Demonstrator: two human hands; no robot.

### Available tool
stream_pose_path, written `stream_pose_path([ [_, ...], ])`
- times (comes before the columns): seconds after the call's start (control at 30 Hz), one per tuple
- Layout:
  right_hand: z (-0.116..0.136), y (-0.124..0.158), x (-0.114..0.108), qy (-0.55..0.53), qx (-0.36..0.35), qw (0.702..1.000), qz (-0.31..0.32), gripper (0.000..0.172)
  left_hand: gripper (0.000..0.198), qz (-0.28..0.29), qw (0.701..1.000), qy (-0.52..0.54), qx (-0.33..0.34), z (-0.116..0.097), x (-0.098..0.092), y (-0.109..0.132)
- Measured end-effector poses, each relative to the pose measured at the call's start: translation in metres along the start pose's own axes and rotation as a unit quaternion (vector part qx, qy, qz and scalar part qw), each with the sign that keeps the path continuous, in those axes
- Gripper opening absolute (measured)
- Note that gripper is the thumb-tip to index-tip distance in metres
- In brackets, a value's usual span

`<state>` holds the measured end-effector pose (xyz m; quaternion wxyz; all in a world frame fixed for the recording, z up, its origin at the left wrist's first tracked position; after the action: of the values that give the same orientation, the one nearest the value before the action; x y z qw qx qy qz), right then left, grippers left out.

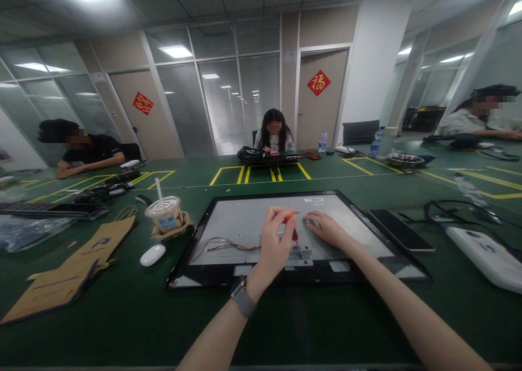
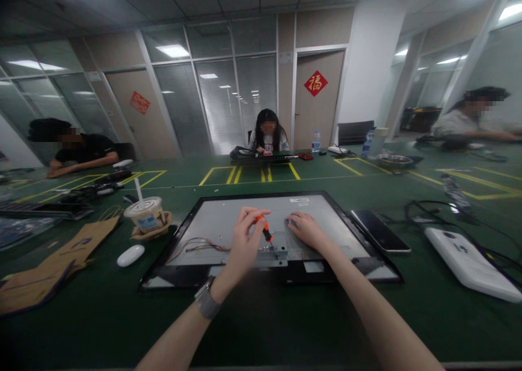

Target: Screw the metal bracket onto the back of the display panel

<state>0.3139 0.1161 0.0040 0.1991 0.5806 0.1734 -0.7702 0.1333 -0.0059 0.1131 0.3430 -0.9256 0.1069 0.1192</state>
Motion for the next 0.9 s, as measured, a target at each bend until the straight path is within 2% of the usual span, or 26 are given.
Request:
stream_pose_path([
  [0.13,0.001,0.0,0.0,0.001,-0.01,1.0,-0.004,0.039,0.033,0.026,0.999,0.029,0.015,-0.001,0.003,-0.001],
  [0.23,0.001,0.0,0.0,0.0,-0.012,1.0,-0.012,0.038,0.031,0.037,0.999,0.036,0.007,-0.001,0.005,-0.001],
  [0.43,-0.001,-0.001,0.0,-0.002,-0.003,1.0,-0.006,0.038,0.017,-0.012,1.0,-0.001,-0.004,0.0,-0.003,-0.001],
  [0.67,-0.001,0.0,0.001,-0.006,-0.016,1.0,-0.019,0.037,0.031,0.019,0.996,0.084,-0.022,0.008,-0.001,-0.004],
  [0.9,-0.004,-0.001,0.001,-0.019,-0.023,0.999,-0.028,0.035,0.017,-0.003,0.999,0.028,-0.02,0.005,-0.005,-0.006],
])
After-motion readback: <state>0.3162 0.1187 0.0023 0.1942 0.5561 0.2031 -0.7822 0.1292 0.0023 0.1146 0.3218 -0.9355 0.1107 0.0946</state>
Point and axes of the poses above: each hand's wrist, its own y-axis away from the middle knuckle, its own x-axis out of the palm, z = x × y, the point moved 9 cm from there along -y, towards the middle knuckle, and after that the axes turned 15 degrees about z, right-handed, at the moved point
